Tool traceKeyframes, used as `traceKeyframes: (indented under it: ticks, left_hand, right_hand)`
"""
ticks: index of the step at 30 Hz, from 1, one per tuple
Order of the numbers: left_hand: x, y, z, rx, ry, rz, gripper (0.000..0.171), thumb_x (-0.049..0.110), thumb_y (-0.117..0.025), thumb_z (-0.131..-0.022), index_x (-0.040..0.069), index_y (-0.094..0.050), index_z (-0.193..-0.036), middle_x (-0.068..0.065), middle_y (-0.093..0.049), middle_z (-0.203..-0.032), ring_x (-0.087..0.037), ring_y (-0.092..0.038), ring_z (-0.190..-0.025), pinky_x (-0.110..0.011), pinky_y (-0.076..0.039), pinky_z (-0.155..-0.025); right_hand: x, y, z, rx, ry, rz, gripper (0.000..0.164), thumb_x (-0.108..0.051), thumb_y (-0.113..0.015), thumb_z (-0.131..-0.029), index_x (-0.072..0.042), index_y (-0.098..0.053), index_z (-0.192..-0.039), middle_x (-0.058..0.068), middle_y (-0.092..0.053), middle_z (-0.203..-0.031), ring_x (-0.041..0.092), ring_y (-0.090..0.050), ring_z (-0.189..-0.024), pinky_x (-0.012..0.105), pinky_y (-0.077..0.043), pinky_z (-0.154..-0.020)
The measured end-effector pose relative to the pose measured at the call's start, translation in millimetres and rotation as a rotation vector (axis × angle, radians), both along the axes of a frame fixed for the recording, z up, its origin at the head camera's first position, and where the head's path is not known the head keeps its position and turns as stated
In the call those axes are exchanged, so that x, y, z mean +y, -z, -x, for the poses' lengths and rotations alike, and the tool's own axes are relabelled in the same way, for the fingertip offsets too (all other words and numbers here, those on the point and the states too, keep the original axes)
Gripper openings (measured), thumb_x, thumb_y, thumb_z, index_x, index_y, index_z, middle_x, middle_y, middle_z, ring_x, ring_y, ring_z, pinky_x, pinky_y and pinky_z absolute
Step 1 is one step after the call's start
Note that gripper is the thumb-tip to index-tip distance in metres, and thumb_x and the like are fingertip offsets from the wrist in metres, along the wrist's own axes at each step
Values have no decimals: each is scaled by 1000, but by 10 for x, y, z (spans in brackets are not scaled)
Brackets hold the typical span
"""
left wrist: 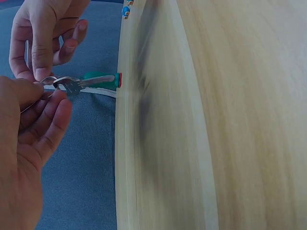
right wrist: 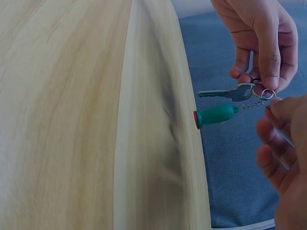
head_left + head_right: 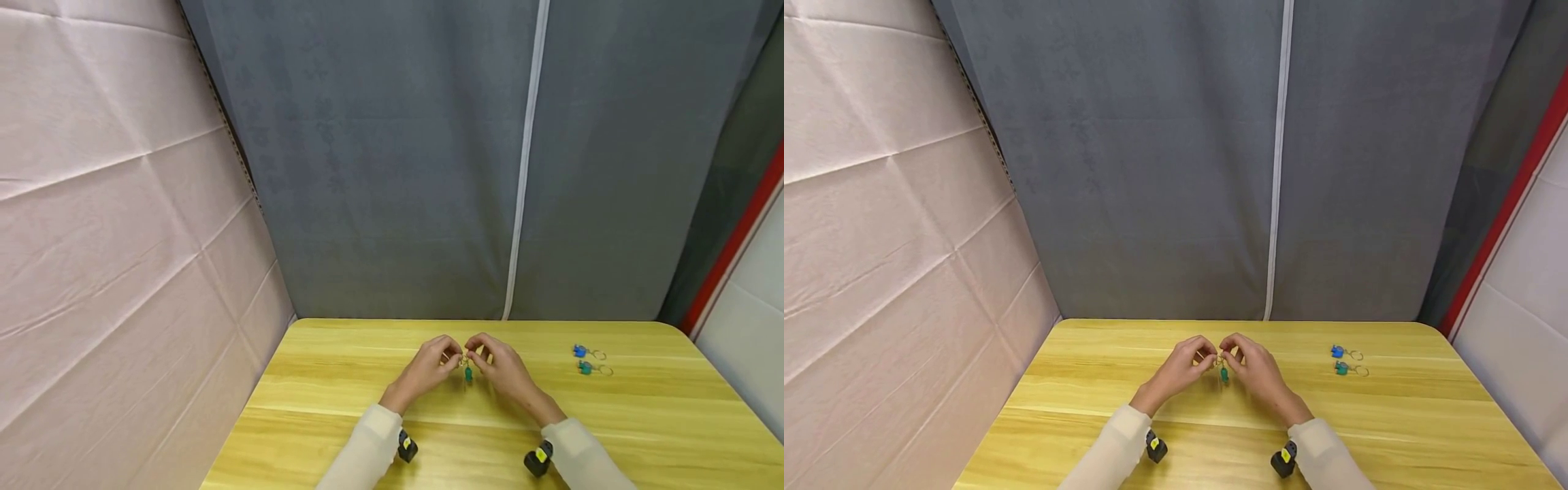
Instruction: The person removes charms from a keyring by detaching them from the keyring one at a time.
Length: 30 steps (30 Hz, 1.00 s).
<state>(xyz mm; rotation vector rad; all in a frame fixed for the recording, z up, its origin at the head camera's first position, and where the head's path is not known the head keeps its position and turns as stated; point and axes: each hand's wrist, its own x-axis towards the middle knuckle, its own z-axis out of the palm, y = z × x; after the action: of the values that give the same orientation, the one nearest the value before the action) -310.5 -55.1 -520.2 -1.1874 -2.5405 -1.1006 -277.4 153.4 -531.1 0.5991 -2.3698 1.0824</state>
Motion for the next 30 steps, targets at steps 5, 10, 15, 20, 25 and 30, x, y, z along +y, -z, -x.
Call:
traceKeyframes:
  ticks: [5, 10, 15, 20, 25, 30]
  left_hand:
    - [6, 10, 1, 7, 4, -8, 8, 9, -64, -107, 9, -69, -113, -5, -72, -108, -5, -68, -94, -15, -57, -83]
    - [19, 40, 20, 15, 8, -2, 11, 6, -64, -106, 8, -69, -116, -6, -70, -113, -7, -68, -98, -16, -58, -85]
    - [38, 52, -1, -14, -1, 8, 11, 8, -64, -107, 9, -67, -117, -5, -68, -114, -6, -66, -99, -15, -57, -85]
    - [73, 76, -17, -34, 11, -10, 11, 13, -66, -106, 10, -66, -117, -4, -67, -113, -4, -66, -98, -15, -57, -84]
    - [120, 94, -25, -27, 0, -11, 15, 18, -69, -106, 10, -66, -119, -3, -67, -113, -3, -66, -98, -15, -57, -83]
    - [137, 91, -31, -11, -9, 1, 12, 14, -68, -105, 9, -66, -116, -3, -68, -113, -6, -68, -97, -16, -58, -83]
  right_hand:
    - [19, 2, -2, 20, -29, 16, 18, 0, -78, -93, -12, -72, -105, 0, -73, -98, 3, -59, -76, 27, -56, -67]
    - [24, 6, 1, 39, -64, 43, 19, 5, -76, -93, -11, -72, -102, 2, -72, -96, 3, -59, -77, 30, -56, -65]
    - [27, 2, 3, 26, -70, 58, 17, 3, -76, -94, -11, -72, -102, 3, -71, -95, 4, -59, -76, 28, -53, -63]
    - [32, -6, -3, 1, -52, 55, 14, 2, -75, -96, -11, -73, -103, -1, -71, -97, 1, -56, -76, 30, -54, -65]
    - [25, -37, -26, -26, -41, 49, 11, -2, -75, -97, -10, -74, -104, -2, -71, -96, 0, -56, -77, 32, -56, -68]
    - [28, -62, -45, -19, -44, 44, 12, -1, -75, -97, -10, -74, -104, -3, -71, -95, 1, -56, -76, 32, -55, -67]
